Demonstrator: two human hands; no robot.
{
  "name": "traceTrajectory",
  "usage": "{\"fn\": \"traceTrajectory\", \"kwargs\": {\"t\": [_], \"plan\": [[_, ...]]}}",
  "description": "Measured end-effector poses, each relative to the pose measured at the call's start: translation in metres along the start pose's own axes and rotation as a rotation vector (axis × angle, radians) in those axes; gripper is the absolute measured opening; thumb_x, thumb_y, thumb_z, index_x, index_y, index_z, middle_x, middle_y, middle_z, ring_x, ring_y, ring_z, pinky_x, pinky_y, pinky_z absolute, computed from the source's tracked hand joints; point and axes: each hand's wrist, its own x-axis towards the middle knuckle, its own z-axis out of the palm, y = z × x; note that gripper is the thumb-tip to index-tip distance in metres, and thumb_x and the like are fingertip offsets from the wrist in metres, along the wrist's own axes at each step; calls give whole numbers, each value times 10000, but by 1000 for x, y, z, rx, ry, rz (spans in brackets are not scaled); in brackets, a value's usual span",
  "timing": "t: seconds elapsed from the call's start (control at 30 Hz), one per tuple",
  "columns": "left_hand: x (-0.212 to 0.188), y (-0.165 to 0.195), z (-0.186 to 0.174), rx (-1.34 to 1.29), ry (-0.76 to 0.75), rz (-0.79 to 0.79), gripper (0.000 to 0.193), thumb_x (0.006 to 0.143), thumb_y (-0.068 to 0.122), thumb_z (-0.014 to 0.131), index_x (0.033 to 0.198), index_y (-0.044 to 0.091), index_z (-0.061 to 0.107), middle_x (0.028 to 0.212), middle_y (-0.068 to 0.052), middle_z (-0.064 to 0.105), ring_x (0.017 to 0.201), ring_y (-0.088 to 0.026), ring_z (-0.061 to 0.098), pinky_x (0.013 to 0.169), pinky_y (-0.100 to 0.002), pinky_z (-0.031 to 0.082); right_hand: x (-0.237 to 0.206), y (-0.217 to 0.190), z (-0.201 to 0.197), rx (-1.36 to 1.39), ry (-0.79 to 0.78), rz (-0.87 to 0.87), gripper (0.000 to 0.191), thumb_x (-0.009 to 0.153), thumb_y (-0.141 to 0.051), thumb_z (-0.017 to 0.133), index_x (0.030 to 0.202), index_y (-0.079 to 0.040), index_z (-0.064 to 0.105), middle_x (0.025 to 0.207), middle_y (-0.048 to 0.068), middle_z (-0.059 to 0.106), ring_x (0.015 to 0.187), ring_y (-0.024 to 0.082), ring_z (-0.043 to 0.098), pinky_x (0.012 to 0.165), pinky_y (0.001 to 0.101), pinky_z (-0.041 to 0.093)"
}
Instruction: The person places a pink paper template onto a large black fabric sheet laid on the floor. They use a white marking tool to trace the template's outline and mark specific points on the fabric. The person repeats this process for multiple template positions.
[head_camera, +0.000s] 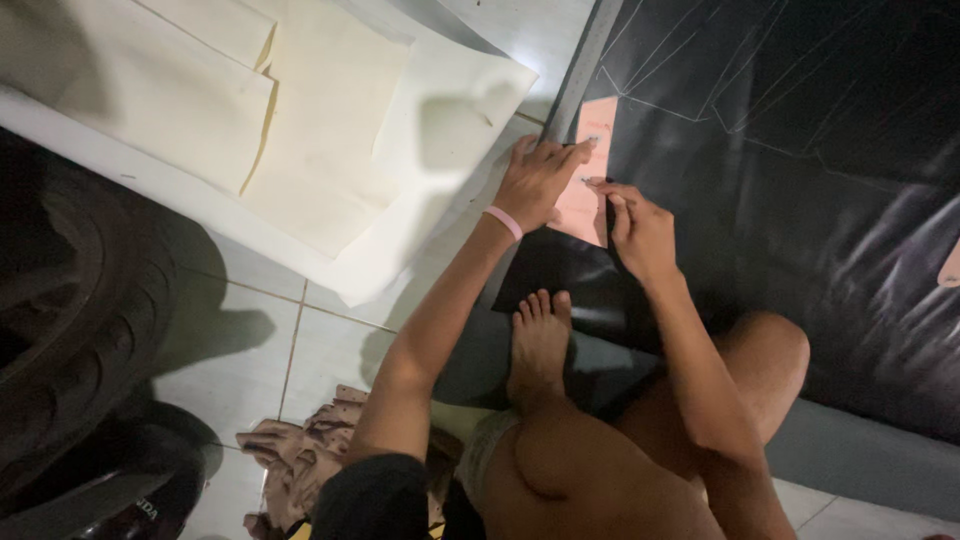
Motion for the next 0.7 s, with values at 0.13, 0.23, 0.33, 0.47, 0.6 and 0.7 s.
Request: {"fn": "traceTrajectory", "kwargs": {"t": [0.13,0.23,0.33,0.47,0.6,0.7], "plan": [[-4,2,0,47,113,95,630,740,133,827,1320,135,581,1392,33,643,1191,-200,592,1158,-463,349,9,3,-5,-42,-10,3,163,1101,-56,543,1149,-41,698,1145,118,753,944,306,760,790,387,600],[-8,4,1,22,149,84,467,856,105,754,1311,98,651,1319,23,649,1191,-209,596,1221,-489,346,24,6,-6,8,99,107,157,1091,-49,541,1117,-31,694,1129,114,775,777,292,735,687,385,565],[-11,7,2,86,227,81,281,875,115,703,1154,144,685,1339,22,657,1166,-190,607,1182,-576,300,39,9,-1,-9,139,-22,149,1103,-43,543,1132,-31,689,1116,121,760,864,318,749,757,396,581],[-10,10,2,115,201,69,290,846,141,660,1133,169,692,1316,23,661,1170,-184,606,1169,-599,307,47,9,-2,-65,55,-16,143,1071,-43,566,1115,-29,702,1104,133,758,827,348,731,733,421,573],[-6,14,5,159,164,76,270,900,174,626,1153,232,702,1256,34,651,1161,-189,601,1151,-557,340,51,3,-5,-99,67,-42,136,1085,-58,571,1112,-56,704,1086,126,753,863,360,729,775,429,575],[-4,18,9,184,133,78,309,931,198,610,1206,304,703,1203,30,638,1147,-195,592,1143,-537,365,54,-3,-5,-99,36,-30,138,1075,-69,579,1118,-64,710,1087,134,754,862,366,721,770,427,571]]}}
